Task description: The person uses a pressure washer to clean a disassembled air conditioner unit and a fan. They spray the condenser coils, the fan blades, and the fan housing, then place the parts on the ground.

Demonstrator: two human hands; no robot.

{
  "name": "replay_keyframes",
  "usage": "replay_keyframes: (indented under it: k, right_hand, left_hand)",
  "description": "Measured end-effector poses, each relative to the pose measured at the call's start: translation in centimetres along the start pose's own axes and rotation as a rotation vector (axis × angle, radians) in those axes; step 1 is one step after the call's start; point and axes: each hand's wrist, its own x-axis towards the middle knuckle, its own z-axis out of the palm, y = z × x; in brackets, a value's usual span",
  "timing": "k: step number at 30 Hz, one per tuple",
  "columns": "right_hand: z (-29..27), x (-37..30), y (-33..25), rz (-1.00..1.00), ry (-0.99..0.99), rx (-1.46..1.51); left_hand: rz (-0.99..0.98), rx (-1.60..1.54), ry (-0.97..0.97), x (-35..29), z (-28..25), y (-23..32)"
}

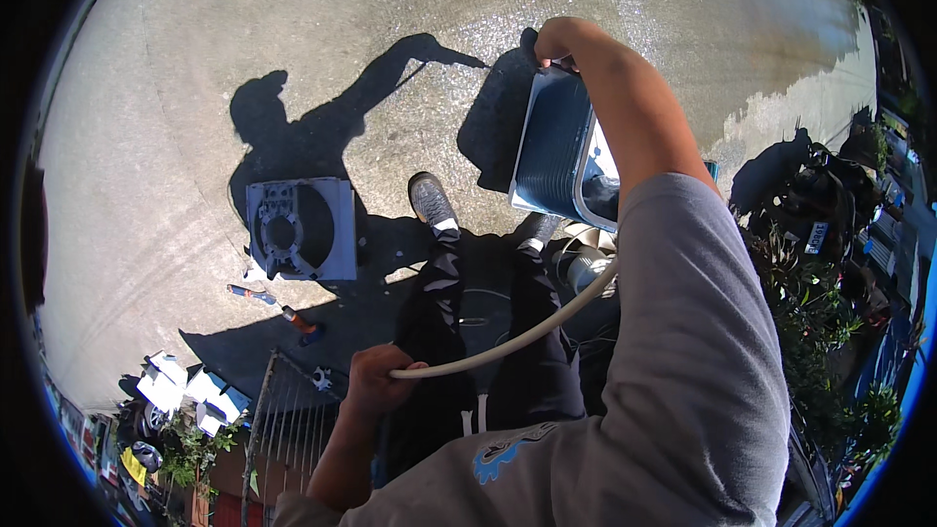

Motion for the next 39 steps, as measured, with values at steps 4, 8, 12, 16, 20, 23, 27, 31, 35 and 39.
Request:
replay_keyframes:
  k: [4, 8, 12, 16, 20, 23, 27, 31, 35, 39]
  right_hand:
    - [-1.1, 0.0, 0.4, -0.009, -0.036, 0.034]
    - [-2.1, -1.7, 1.8, -0.038, -0.039, 0.068]
    - [-1.8, -3.4, 3.0, -0.073, -0.049, 0.104]
    - [-1.5, -4.6, 6.8, -0.121, -0.013, 0.192]
    - [-5.0, -5.2, 12.5, -0.074, 0.136, 0.29]
    - [-5.7, -7.9, 17.2, -0.127, 0.117, 0.392]
    - [-0.7, -17.6, 26.3, -0.334, 0.19, 0.453]
    - [9.5, -26.5, 34.5, -0.173, 0.347, 0.713]
    - [19.0, -28.7, 39.1, -0.047, 0.339, 0.824]
    - [23.3, -29.0, 41.4, -0.168, 0.417, 0.996]
  left_hand:
    - [0.014, 0.062, -0.051, 2.2, -0.2, -0.2]
    - [0.044, 0.099, -0.121, 5.4, -0.3, -0.1]
    - [0.066, 0.121, -0.173, 6.7, -0.3, 0.9]
    - [0.086, 0.135, -0.167, 7.2, 0.5, 1.8]
    - [0.073, 0.184, -0.238, 8.3, 1.4, 3.0]
    - [0.043, 0.171, -0.341, 9.4, 2.6, 4.5]
    - [-0.13, -0.013, -0.579, 10.9, 4.8, 7.0]
    - [-0.365, -0.079, -0.939, 13.8, 7.9, 9.4]
    - [-0.395, 0.088, -1.049, 16.7, 13.3, 11.8]
    - [-0.373, 0.291, -0.88, 22.4, 18.1, 12.9]
